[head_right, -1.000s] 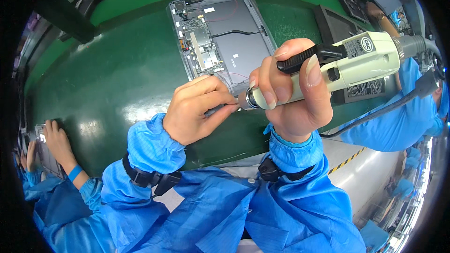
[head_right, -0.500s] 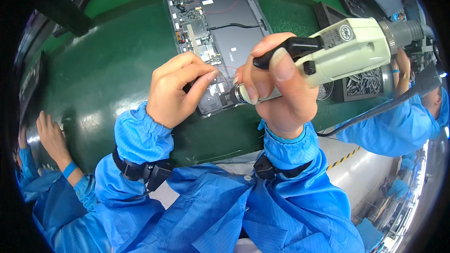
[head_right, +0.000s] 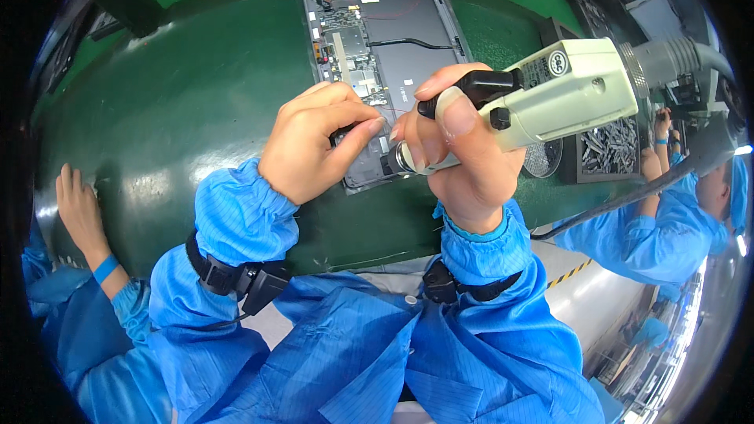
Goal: Assembling internal components and screwing the casing onto tablets on a production line.
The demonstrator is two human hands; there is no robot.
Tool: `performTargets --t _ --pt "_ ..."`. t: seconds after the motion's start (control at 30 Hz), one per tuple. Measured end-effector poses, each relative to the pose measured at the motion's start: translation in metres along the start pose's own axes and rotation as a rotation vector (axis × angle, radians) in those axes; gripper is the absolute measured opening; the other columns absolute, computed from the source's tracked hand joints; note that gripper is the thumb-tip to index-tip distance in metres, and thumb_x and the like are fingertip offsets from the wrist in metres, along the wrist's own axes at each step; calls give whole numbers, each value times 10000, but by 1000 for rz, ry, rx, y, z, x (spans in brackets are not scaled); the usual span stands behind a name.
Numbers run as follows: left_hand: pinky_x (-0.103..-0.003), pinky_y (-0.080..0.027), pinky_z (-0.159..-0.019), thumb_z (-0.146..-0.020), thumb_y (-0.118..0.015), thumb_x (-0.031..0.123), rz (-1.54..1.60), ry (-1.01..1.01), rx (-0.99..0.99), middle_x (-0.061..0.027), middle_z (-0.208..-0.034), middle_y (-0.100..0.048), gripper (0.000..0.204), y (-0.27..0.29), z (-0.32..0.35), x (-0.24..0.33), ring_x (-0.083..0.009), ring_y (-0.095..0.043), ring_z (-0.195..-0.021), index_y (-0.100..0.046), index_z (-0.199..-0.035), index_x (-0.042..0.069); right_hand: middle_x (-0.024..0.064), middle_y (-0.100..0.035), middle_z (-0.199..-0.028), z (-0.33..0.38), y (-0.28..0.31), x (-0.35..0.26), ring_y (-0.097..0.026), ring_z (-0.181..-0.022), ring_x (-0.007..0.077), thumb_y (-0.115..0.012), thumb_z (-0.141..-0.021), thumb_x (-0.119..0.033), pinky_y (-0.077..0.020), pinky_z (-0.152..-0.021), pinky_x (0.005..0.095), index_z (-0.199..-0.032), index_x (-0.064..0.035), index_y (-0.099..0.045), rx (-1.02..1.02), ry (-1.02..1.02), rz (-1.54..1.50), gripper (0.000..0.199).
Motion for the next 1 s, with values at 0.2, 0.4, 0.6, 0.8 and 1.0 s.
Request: performTargets --t 0.2,0.4,0.6,0.8,1.0 --pt "-318 -434 -569 -784 -646 40 55 28 14 -110 -703 -560 74 1 2 -6 -236 -536 -635 -661 -843 -3 79 -566 -649 8 -14 0 -522 -525 111 -721 -736 -147 -467 -569 245 -842 -10 -514 -138 -87 115 271" --pt "-314 -426 -558 -796 -642 49 83 51 0 -109 -700 -561 81 1 1 -8 -214 -537 -627 -662 -849 -10 85 -584 -691 10 -12 2 -521 -540 112 -701 -740 -121 -460 -541 243 -850 4 -536 -207 3 292 234" --pt "-332 -432 -599 -789 -653 70 15 25 -25 -113 -709 -563 92 0 -1 -7 -258 -547 -663 -648 -827 -13 25 -471 -580 0 25 -18 -472 -495 119 -604 -855 -212 -471 -561 298 -1007 52 -556 232 -48 -8 308" --pt "-349 -454 -644 -693 -733 119 -190 -43 -60 -91 -788 -568 176 -4 -1 16 -263 -545 -748 -624 -800 31 75 -612 -808 -40 115 -49 -602 -717 165 -659 -854 -195 -492 -729 305 -999 3 -570 586 178 292 261" --pt "-343 -453 -633 -694 -720 62 -176 90 264 -89 -765 -545 163 19 0 2 -253 -548 -727 -588 -782 27 131 -592 -1137 -7 109 -43 -558 -1006 146 -647 -864 -163 -439 -836 265 -1223 79 -476 459 94 640 465"
Point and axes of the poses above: each hand's wrist, its own z-axis away from the middle knuckle, its own y-axis out of the back of the hand, x = y × z, the point moved 5 cm from there along -z, towards the middle knuckle
